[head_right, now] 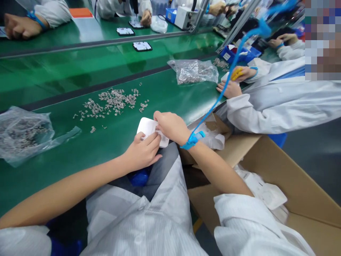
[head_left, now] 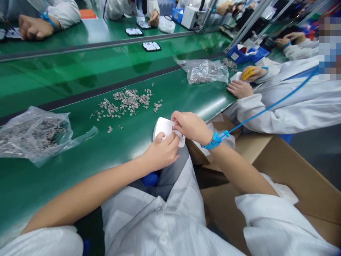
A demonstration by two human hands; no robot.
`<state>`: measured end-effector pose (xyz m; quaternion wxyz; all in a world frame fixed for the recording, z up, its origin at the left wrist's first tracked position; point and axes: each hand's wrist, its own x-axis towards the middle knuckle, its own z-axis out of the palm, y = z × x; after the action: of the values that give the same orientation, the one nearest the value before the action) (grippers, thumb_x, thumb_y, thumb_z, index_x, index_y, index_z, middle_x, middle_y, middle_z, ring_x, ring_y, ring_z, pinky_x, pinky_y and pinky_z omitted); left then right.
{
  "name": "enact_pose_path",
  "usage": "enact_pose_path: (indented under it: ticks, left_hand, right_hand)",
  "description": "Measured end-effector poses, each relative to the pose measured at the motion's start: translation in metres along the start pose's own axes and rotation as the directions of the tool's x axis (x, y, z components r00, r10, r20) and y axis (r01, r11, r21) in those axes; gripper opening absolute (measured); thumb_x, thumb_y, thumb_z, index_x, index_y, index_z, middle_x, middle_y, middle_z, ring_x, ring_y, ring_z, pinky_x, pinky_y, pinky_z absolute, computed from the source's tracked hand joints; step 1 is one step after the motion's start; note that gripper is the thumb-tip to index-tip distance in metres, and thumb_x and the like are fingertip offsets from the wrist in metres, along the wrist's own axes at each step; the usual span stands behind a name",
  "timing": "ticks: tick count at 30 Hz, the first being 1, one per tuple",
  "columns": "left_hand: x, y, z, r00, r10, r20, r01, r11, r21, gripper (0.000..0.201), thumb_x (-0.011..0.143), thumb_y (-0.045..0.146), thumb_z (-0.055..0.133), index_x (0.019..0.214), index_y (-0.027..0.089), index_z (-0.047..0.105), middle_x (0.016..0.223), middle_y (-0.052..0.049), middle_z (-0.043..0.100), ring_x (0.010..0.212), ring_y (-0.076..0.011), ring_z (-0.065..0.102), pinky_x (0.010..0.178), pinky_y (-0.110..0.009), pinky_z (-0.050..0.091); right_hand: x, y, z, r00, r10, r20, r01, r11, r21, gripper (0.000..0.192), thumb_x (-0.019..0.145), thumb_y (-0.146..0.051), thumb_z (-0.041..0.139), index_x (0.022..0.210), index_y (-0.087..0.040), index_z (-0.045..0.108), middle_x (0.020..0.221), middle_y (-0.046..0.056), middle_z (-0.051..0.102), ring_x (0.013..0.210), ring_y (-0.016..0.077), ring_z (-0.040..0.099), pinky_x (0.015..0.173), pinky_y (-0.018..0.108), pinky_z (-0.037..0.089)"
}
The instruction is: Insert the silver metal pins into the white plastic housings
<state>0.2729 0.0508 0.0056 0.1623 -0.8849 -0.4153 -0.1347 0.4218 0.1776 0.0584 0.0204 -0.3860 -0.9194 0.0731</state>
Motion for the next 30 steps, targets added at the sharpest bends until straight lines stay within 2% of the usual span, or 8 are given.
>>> enact_pose_path:
  ticks: [3, 6, 9, 11, 15, 21, 24, 30]
  left_hand:
    - [0.001, -0.001, -0.002, 1.0, -0.006, 0.003, 0.006, 1.0, -0.03, 0.035, 0.104, 0.036, 0.05, 0.116, 0.014, 0.074, 0.133, -0.016, 0.066, 0.131, -0.0304, 0.054, 0.096, -0.048, 0.034]
    - [0.002, 0.0, -0.003, 1.0, -0.024, 0.007, 0.024, 1.0, -0.016, 0.034, 0.104, 0.036, 0.05, 0.115, 0.015, 0.074, 0.133, -0.015, 0.066, 0.128, -0.0305, 0.055, 0.093, -0.049, 0.034]
    - [0.006, 0.002, -0.005, 0.999, -0.04, 0.017, 0.04, 0.999, -0.008, 0.033, 0.103, 0.038, 0.053, 0.112, 0.015, 0.075, 0.132, -0.015, 0.065, 0.129, -0.0318, 0.055, 0.092, -0.05, 0.035]
    - [0.011, 0.002, -0.005, 0.999, -0.048, 0.015, 0.048, 0.999, -0.025, 0.031, 0.101, 0.039, 0.057, 0.106, 0.016, 0.076, 0.126, -0.015, 0.067, 0.132, -0.0345, 0.053, 0.094, -0.05, 0.033]
    - [0.021, -0.002, -0.003, 0.997, -0.071, -0.003, 0.071, 0.995, -0.068, 0.027, 0.096, 0.042, 0.065, 0.1, 0.017, 0.075, 0.113, -0.013, 0.069, 0.134, -0.0393, 0.051, 0.095, -0.052, 0.029]
    - [0.028, -0.006, 0.0, 1.0, -0.028, -0.006, 0.028, 0.999, 0.018, 0.025, 0.1, 0.037, 0.057, 0.096, 0.016, 0.069, 0.113, -0.011, 0.07, 0.126, -0.0309, 0.056, 0.085, -0.047, 0.03]
    - [0.028, -0.006, 0.0, 1.0, -0.01, -0.001, 0.01, 1.0, 0.025, 0.024, 0.102, 0.034, 0.053, 0.094, 0.015, 0.066, 0.113, -0.01, 0.071, 0.127, -0.0306, 0.057, 0.084, -0.044, 0.029]
    - [0.028, -0.005, 0.002, 1.0, 0.001, -0.004, -0.001, 0.998, 0.058, 0.021, 0.105, 0.026, 0.048, 0.093, 0.016, 0.063, 0.113, -0.008, 0.071, 0.131, -0.0319, 0.058, 0.082, -0.039, 0.03]
  right_hand:
    - [0.018, 0.01, -0.004, 0.998, -0.031, 0.06, 0.03, 0.999, 0.026, 0.032, 0.078, -0.016, 0.081, 0.104, -0.02, 0.063, 0.086, 0.003, 0.07, 0.08, 0.0213, 0.062, 0.063, 0.029, 0.032]
    - [0.032, 0.033, -0.004, 0.989, -0.102, 0.106, 0.076, 0.97, 0.232, 0.04, 0.066, -0.028, 0.092, 0.095, -0.019, 0.067, 0.084, 0.001, 0.069, 0.075, 0.0183, 0.061, 0.065, 0.028, 0.04]
    - [0.029, 0.053, -0.003, 0.982, -0.185, 0.036, 0.15, 0.886, 0.44, 0.029, 0.074, -0.039, 0.084, 0.09, -0.019, 0.072, 0.093, 0.005, 0.072, 0.078, 0.0181, 0.063, 0.07, 0.03, 0.047]
    - [0.019, 0.061, -0.002, 0.978, -0.207, -0.041, 0.199, 0.845, 0.497, 0.024, 0.084, -0.042, 0.075, 0.094, -0.021, 0.075, 0.102, 0.007, 0.073, 0.085, 0.0199, 0.065, 0.072, 0.031, 0.049]
    - [0.0, 0.063, 0.009, 0.957, -0.238, -0.167, 0.289, 0.838, 0.462, 0.023, 0.09, -0.04, 0.069, 0.1, -0.022, 0.078, 0.107, 0.009, 0.074, 0.096, 0.0227, 0.067, 0.078, 0.033, 0.051]
    - [-0.003, 0.062, 0.025, 0.923, -0.261, -0.281, 0.361, 0.842, 0.4, 0.019, 0.094, -0.03, 0.064, 0.094, -0.019, 0.08, 0.101, 0.008, 0.076, 0.09, 0.0209, 0.069, 0.081, 0.034, 0.052]
    - [0.001, 0.064, 0.02, 0.916, -0.309, -0.256, 0.386, 0.852, 0.353, 0.02, 0.094, -0.028, 0.063, 0.091, -0.018, 0.081, 0.1, 0.008, 0.077, 0.09, 0.0215, 0.069, 0.08, 0.034, 0.05]
    - [0.011, 0.065, 0.001, 0.925, -0.366, -0.099, 0.378, 0.874, 0.306, 0.02, 0.094, -0.027, 0.063, 0.087, -0.018, 0.08, 0.096, 0.007, 0.075, 0.086, 0.0205, 0.066, 0.077, 0.034, 0.046]
